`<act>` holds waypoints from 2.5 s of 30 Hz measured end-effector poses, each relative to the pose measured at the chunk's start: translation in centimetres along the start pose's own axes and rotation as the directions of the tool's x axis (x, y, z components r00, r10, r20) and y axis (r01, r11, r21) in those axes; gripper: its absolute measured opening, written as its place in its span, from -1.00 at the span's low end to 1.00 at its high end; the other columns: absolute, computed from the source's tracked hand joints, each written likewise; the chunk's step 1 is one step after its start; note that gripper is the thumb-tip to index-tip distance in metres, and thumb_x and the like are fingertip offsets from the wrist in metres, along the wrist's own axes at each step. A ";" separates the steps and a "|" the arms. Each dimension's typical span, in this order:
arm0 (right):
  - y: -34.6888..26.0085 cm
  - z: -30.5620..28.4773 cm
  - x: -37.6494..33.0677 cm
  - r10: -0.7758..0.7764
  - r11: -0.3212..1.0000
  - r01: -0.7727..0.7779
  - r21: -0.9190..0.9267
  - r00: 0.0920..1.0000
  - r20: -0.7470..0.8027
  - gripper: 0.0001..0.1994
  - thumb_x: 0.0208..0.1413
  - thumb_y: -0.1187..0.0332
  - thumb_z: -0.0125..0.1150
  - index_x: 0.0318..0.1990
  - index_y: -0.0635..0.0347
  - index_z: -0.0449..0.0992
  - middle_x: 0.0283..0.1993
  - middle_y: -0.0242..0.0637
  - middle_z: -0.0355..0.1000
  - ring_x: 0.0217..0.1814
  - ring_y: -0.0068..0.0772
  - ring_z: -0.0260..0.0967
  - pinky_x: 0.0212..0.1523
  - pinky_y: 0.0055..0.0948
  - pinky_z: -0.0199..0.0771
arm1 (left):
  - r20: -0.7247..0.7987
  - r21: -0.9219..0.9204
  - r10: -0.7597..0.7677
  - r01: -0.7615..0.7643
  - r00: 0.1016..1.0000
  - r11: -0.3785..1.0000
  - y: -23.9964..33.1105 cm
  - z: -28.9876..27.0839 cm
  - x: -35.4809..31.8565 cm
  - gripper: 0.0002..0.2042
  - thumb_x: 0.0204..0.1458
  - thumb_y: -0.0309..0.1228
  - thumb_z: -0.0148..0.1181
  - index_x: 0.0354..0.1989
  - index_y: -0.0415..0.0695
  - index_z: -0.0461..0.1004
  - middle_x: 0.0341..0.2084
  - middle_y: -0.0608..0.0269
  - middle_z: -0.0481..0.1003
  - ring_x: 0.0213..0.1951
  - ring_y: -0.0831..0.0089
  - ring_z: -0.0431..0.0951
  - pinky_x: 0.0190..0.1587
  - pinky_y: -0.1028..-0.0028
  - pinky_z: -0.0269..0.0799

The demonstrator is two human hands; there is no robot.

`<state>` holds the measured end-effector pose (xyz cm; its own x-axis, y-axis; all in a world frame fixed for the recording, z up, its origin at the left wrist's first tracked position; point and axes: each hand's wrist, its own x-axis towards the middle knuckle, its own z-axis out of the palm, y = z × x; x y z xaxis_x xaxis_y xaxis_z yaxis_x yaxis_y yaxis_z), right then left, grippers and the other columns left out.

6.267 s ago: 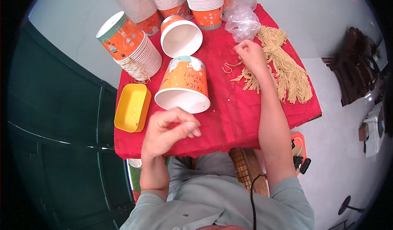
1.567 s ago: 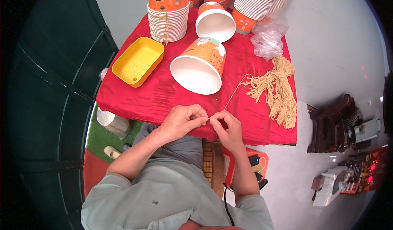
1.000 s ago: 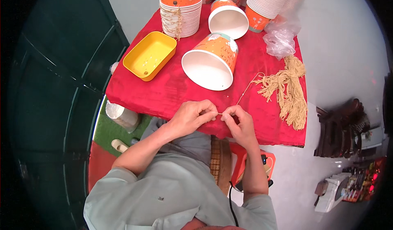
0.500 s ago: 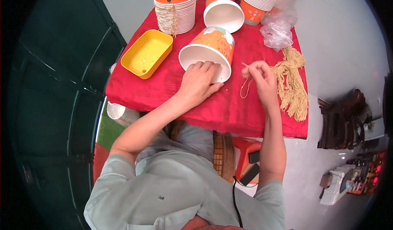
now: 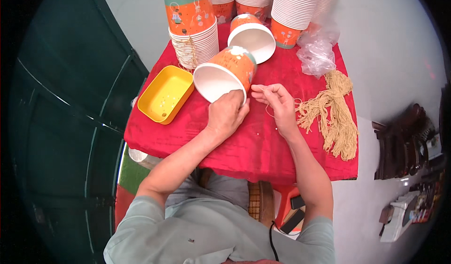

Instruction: Attaching string handles to paper buckets.

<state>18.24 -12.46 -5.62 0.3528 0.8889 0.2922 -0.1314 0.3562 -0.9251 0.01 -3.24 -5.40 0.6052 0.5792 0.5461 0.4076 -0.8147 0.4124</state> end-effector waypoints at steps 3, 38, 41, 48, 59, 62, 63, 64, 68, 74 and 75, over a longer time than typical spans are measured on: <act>-0.4 0.2 -0.3 -0.061 0.998 0.061 -0.021 0.998 -0.025 -0.86 0.59 0.42 0.11 0.04 0.33 0.51 0.24 0.02 0.65 0.21 -0.28 0.67 0.31 -0.25 0.66 | -0.087 -0.278 -0.136 0.107 0.987 0.955 -0.4 0.0 0.0 -0.77 0.29 -0.30 0.41 -0.31 -0.20 0.58 -0.48 0.01 0.60 -0.46 -0.01 0.64 -0.37 0.12 0.54; -2.4 2.2 -0.8 -0.527 0.498 0.454 -0.739 0.835 0.159 -0.87 0.19 0.50 0.43 -0.21 0.19 0.55 0.05 -0.17 0.65 0.09 -0.04 0.60 0.12 -0.10 0.63 | 0.150 -0.908 -0.256 0.235 0.955 0.347 0.7 -1.1 -1.3 -0.56 0.44 -0.56 0.26 0.46 -0.27 0.43 0.18 0.16 0.65 0.07 0.58 0.61 0.10 0.53 0.55; -2.4 2.3 -0.8 -0.541 0.484 0.469 -0.739 0.824 0.169 -0.87 0.18 0.51 0.44 -0.21 0.19 0.55 0.04 -0.18 0.65 0.07 -0.05 0.59 0.10 -0.12 0.63 | 0.163 -0.910 -0.235 0.238 0.958 0.340 0.6 -1.1 -1.3 -0.51 0.43 -0.58 0.25 0.50 -0.27 0.37 0.22 0.12 0.64 0.12 0.55 0.62 0.14 0.51 0.56; -2.7 2.3 -0.8 -0.529 0.484 0.448 -0.751 0.834 0.157 -0.86 0.17 0.51 0.44 -0.23 0.19 0.54 0.00 -0.18 0.63 0.02 -0.08 0.58 0.04 -0.15 0.64 | 0.183 -0.911 -0.206 0.245 0.961 0.332 0.7 -1.1 -1.4 -0.47 0.43 -0.66 0.19 0.54 -0.30 0.28 0.29 -0.01 0.58 0.31 0.37 0.60 0.31 0.39 0.55; -2.9 2.3 -0.9 -0.527 0.468 0.449 -0.762 0.833 0.167 -0.87 0.13 0.51 0.42 -0.25 0.18 0.55 0.01 -0.21 0.64 0.02 -0.09 0.58 0.03 -0.16 0.64 | 0.172 -0.899 -0.196 0.235 0.965 0.369 0.8 -1.2 -1.3 -0.48 0.42 -0.61 0.23 0.52 -0.29 0.32 0.26 0.05 0.60 0.25 0.43 0.60 0.25 0.41 0.57; -2.8 2.4 -0.9 -0.536 0.455 0.445 -0.771 0.828 0.162 -0.87 0.13 0.51 0.43 -0.25 0.18 0.55 0.00 -0.23 0.64 0.02 -0.10 0.59 0.04 -0.17 0.64 | 0.167 -0.904 -0.189 0.227 0.968 0.362 0.9 -1.1 -1.3 -0.48 0.42 -0.62 0.23 0.52 -0.30 0.32 0.27 0.06 0.59 0.26 0.42 0.60 0.26 0.40 0.57; -2.8 2.4 -0.9 -0.539 0.452 0.447 -0.772 0.826 0.162 -0.87 0.13 0.51 0.43 -0.25 0.18 0.56 0.00 -0.23 0.64 0.02 -0.11 0.59 0.04 -0.17 0.64 | 0.166 -0.908 -0.192 0.225 0.967 0.352 0.9 -1.0 -1.3 -0.48 0.41 -0.62 0.23 0.52 -0.31 0.32 0.27 0.06 0.59 0.26 0.42 0.60 0.27 0.40 0.57; -2.8 2.4 -0.9 -0.542 0.449 0.448 -0.773 0.824 0.163 -0.87 0.13 0.51 0.43 -0.24 0.18 0.56 -0.01 -0.24 0.64 0.01 -0.11 0.59 0.04 -0.17 0.64 | 0.167 -0.908 -0.195 0.228 0.967 0.351 0.8 -1.0 -1.3 -0.48 0.41 -0.62 0.23 0.52 -0.31 0.32 0.27 0.06 0.59 0.26 0.42 0.60 0.27 0.40 0.57; -2.8 2.4 -0.8 -0.545 0.444 0.451 -0.774 0.822 0.166 -0.87 0.13 0.51 0.43 -0.25 0.17 0.56 -0.01 -0.25 0.65 0.01 -0.13 0.59 0.04 -0.18 0.64 | 0.173 -0.895 -0.183 0.232 0.968 0.381 0.7 -1.0 -1.3 -0.48 0.41 -0.63 0.23 0.51 -0.32 0.32 0.28 0.05 0.58 0.28 0.40 0.59 0.29 0.39 0.57; -2.7 2.3 -0.8 -0.546 0.438 0.434 -0.787 0.824 0.150 -0.87 0.12 0.51 0.45 -0.25 0.15 0.57 -0.01 -0.27 0.64 0.02 -0.14 0.59 0.07 -0.18 0.61 | 0.169 -0.899 -0.174 0.224 0.970 0.375 0.8 -0.9 -1.4 -0.48 0.40 -0.64 0.24 0.51 -0.32 0.32 0.28 0.04 0.58 0.29 0.39 0.59 0.31 0.39 0.56; -2.6 2.3 -0.8 -0.547 0.436 0.433 -0.789 0.824 0.150 -0.86 0.12 0.50 0.45 -0.25 0.15 0.57 -0.01 -0.27 0.65 0.02 -0.14 0.59 0.07 -0.18 0.61 | 0.169 -0.901 -0.166 0.220 0.972 0.374 0.8 -0.9 -1.4 -0.48 0.40 -0.65 0.24 0.51 -0.32 0.32 0.28 0.04 0.58 0.29 0.39 0.59 0.31 0.39 0.55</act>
<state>16.17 -13.48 -2.85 0.2237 0.5807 0.7828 0.8261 0.3132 -0.4685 -1.18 -4.66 -5.19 0.6361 0.6931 0.3391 -0.3298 -0.1531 0.9316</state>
